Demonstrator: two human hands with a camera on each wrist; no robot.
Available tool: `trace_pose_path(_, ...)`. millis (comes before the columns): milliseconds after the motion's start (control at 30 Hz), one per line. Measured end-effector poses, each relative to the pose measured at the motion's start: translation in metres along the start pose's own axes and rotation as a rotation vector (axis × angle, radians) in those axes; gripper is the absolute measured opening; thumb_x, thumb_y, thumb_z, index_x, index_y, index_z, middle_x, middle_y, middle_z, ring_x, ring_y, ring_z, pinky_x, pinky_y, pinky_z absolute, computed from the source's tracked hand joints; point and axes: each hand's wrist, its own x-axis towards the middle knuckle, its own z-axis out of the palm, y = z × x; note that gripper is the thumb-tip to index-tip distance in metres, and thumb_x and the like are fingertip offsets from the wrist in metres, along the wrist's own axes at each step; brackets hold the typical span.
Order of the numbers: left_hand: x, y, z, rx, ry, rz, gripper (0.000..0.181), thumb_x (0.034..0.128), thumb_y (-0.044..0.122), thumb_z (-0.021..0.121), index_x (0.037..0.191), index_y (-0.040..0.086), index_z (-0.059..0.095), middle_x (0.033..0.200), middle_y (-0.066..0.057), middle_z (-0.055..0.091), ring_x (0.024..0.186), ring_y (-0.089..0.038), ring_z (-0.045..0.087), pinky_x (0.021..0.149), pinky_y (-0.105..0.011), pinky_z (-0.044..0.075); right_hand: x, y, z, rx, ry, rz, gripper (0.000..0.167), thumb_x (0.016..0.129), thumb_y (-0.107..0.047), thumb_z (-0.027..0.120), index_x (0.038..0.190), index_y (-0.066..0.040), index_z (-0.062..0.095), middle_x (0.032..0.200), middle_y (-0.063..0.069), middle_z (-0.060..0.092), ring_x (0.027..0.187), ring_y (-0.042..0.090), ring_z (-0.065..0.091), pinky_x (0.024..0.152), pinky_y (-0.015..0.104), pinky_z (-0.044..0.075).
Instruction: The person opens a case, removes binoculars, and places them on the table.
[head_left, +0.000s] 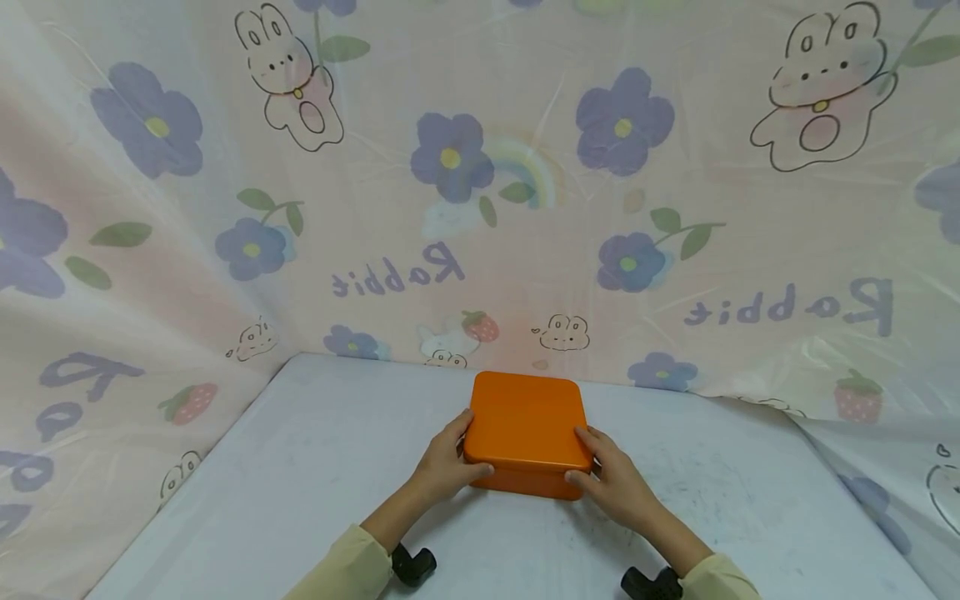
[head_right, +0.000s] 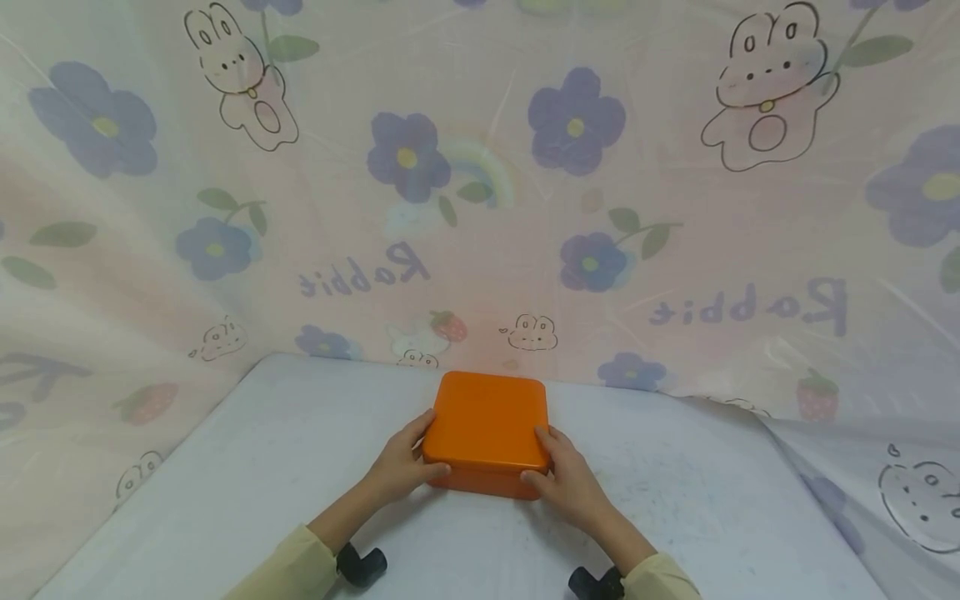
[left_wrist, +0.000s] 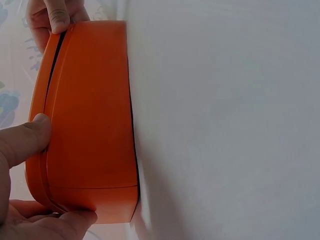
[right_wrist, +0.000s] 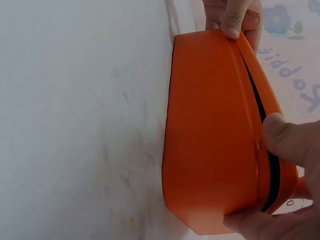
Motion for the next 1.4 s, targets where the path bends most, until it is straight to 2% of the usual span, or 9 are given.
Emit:
trace_pose_path(300,0.0,0.003,-0.003,0.018,-0.008,0.035,0.089,0.0842,0.015,0.075,0.153,0.001,0.02,0.161,-0.015,0.018,0.146,-0.033,0.025,0.114,-0.048,0.032,0.003,-0.001,-0.003,-0.009,0.018,-0.048,0.072,0.09,-0.019,0.067,0.146,0.007,0.032,0.15,0.032,0.029,0.136,0.045,0.039,0.101,0.045,0.045)
trace_pose_path(600,0.001,0.004,-0.002,0.012,0.007,0.015,0.089,0.0831,0.017,0.076,0.152,0.002,0.022,0.16,-0.014,0.022,0.144,-0.035,0.031,0.112,-0.049,0.034,0.004,0.001,-0.002,0.068,0.013,0.026,0.073,0.09,-0.021,0.068,0.148,0.003,0.031,0.154,0.027,0.025,0.138,0.043,0.036,0.1,0.042,0.048)
trace_pose_path(933,0.002,0.006,-0.001,0.045,0.047,0.006,0.088,0.0808,0.017,0.078,0.151,0.003,0.026,0.159,-0.014,0.026,0.144,-0.034,0.029,0.112,-0.05,0.035,0.005,0.0,-0.002,0.012,0.083,0.004,0.069,0.089,-0.021,0.069,0.146,0.001,0.036,0.151,0.027,0.034,0.136,0.042,0.039,0.103,0.053,0.044)
trace_pose_path(1100,0.003,0.007,-0.002,0.044,0.055,-0.003,0.089,0.0809,0.017,0.078,0.152,0.006,0.026,0.16,-0.011,0.024,0.145,-0.032,0.029,0.112,-0.048,0.035,0.007,-0.002,-0.002,0.001,0.101,-0.002,0.07,0.088,-0.019,0.07,0.147,0.0,0.036,0.151,0.026,0.034,0.136,0.041,0.04,0.106,0.053,0.041)
trace_pose_path(1400,0.001,0.01,-0.009,0.043,0.082,0.031,0.089,0.0804,0.018,0.078,0.152,0.004,0.026,0.159,-0.012,0.025,0.145,-0.031,0.029,0.114,-0.046,0.032,0.012,-0.009,-0.004,0.011,0.127,-0.042,0.072,0.086,-0.019,0.073,0.145,0.001,0.038,0.15,0.025,0.036,0.136,0.042,0.04,0.107,0.054,0.039)
